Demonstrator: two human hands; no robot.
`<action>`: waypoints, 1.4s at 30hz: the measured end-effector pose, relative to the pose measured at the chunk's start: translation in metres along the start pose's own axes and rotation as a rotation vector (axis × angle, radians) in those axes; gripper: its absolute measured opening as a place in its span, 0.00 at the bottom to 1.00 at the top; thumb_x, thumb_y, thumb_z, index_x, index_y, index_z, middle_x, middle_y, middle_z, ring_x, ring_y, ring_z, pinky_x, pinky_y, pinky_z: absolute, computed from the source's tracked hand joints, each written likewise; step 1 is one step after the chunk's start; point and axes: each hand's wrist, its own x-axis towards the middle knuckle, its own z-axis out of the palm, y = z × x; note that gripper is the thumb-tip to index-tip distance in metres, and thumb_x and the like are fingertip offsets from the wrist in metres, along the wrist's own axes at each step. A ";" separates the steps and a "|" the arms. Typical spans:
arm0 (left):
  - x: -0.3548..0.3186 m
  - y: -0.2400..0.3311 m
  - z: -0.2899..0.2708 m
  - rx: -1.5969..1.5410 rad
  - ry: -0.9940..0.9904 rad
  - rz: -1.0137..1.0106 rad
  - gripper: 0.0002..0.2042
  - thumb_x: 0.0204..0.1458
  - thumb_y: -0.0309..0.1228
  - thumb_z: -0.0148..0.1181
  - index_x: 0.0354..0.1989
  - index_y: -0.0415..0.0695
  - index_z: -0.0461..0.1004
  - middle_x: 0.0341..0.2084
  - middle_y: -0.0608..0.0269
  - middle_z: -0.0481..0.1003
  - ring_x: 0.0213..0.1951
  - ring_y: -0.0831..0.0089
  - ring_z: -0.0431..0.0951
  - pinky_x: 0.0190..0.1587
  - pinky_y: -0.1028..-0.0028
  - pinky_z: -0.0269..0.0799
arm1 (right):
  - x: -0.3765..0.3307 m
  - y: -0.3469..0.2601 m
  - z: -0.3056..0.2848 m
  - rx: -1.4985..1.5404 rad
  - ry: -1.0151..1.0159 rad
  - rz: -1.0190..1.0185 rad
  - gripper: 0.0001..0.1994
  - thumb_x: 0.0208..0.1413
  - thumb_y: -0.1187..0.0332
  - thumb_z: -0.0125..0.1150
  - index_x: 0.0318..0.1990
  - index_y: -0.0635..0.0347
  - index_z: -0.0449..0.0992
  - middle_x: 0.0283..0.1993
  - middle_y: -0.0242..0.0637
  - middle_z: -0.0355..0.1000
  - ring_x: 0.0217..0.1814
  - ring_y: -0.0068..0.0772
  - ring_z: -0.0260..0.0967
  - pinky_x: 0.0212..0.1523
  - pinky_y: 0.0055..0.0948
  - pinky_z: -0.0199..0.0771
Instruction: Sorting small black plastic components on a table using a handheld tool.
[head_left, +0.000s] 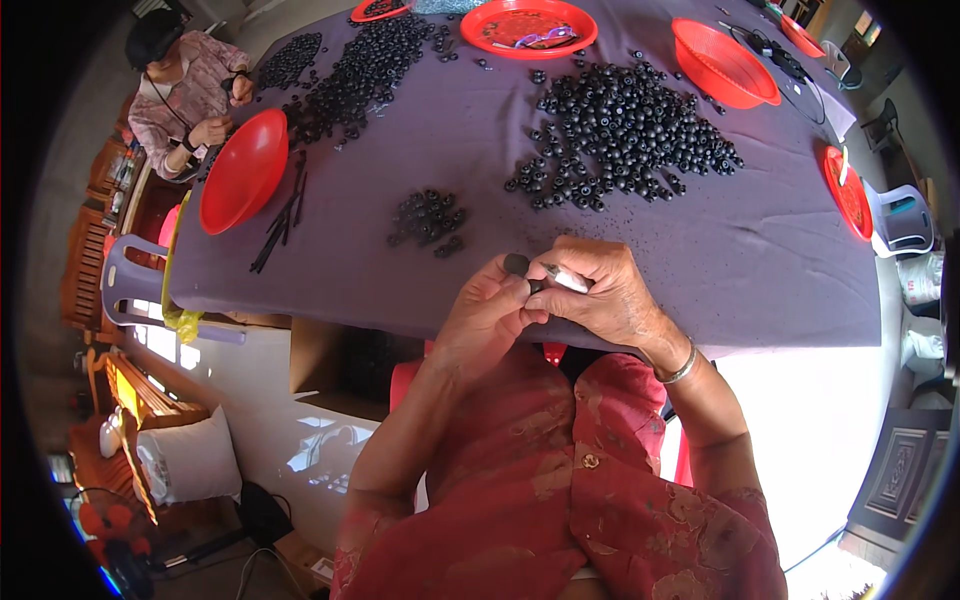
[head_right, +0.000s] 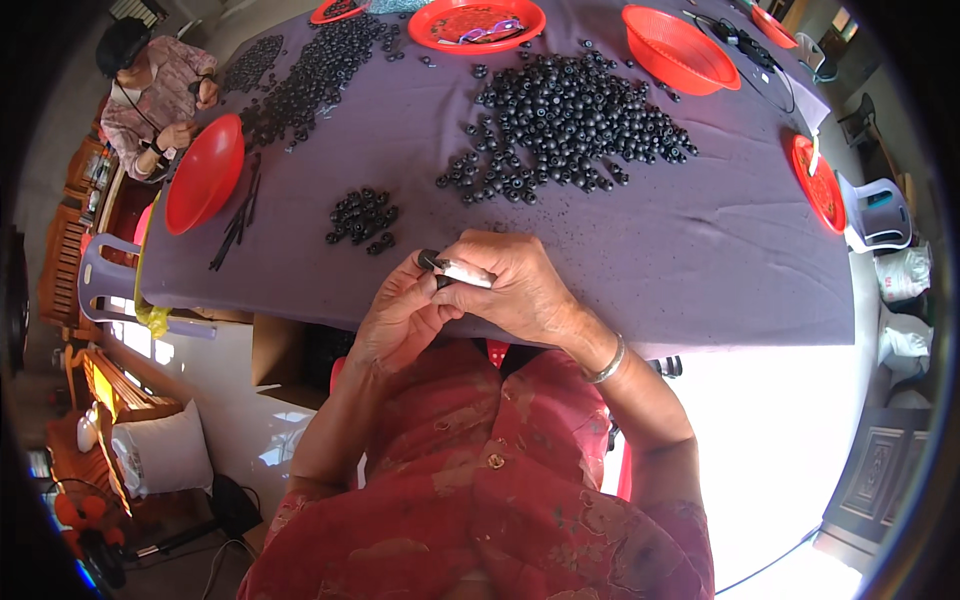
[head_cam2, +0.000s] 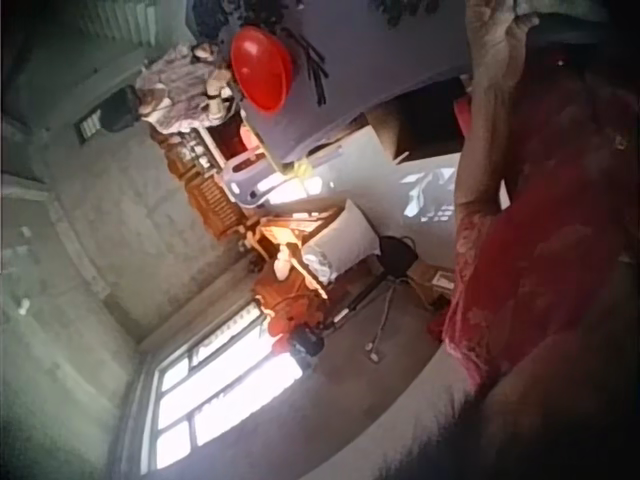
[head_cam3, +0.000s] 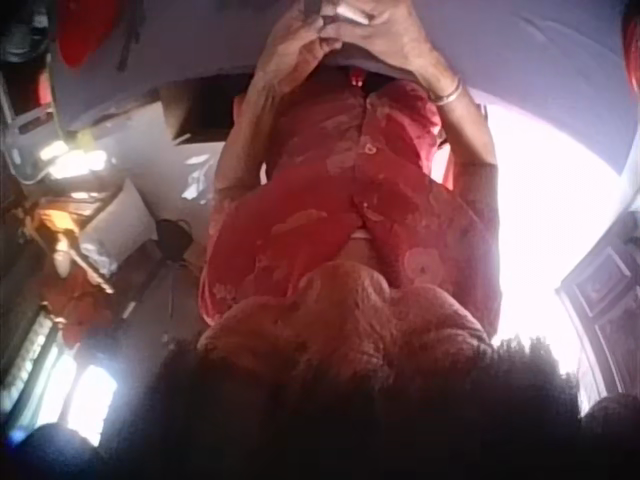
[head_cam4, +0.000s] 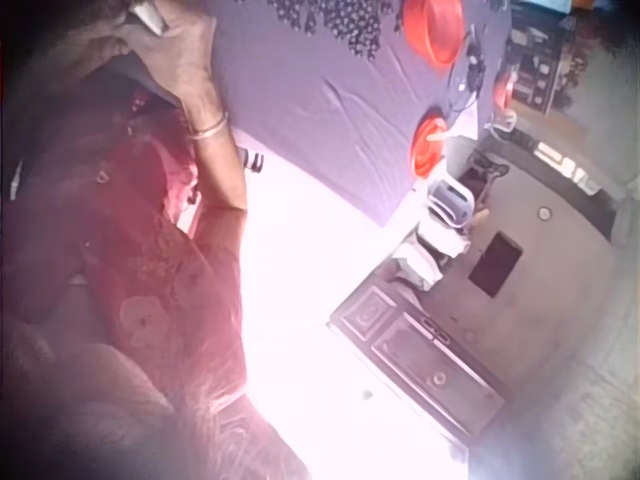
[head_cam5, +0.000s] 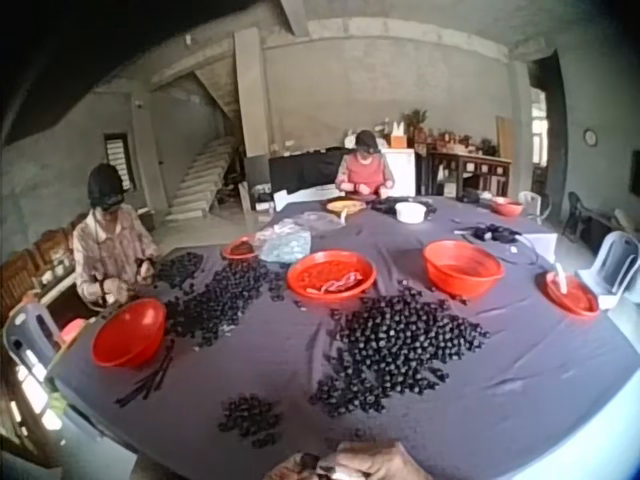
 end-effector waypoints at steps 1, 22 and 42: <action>0.000 -0.001 0.000 -0.013 0.009 -0.006 0.05 0.59 0.27 0.54 0.42 0.45 0.69 0.36 0.68 0.73 0.37 0.78 0.75 0.40 0.75 0.73 | 0.000 0.002 0.000 0.002 0.002 0.001 0.06 0.49 0.77 0.66 0.35 0.66 0.77 0.27 0.31 0.70 0.27 0.18 0.71 0.27 0.21 0.71; 0.001 0.008 0.001 -0.073 0.035 0.042 0.04 0.58 0.27 0.55 0.39 0.46 0.68 0.32 0.69 0.72 0.34 0.77 0.70 0.40 0.74 0.71 | -0.001 0.003 -0.015 -0.221 0.102 -0.062 0.14 0.54 0.65 0.65 0.41 0.67 0.75 0.31 0.37 0.74 0.28 0.25 0.71 0.33 0.27 0.72; -0.001 0.011 -0.006 -0.079 -0.004 0.118 0.04 0.59 0.27 0.54 0.41 0.45 0.68 0.33 0.65 0.74 0.37 0.76 0.75 0.43 0.70 0.73 | -0.002 0.003 -0.004 -0.599 0.025 -0.226 0.14 0.46 0.62 0.69 0.39 0.57 0.78 0.24 0.35 0.72 0.23 0.35 0.71 0.24 0.29 0.70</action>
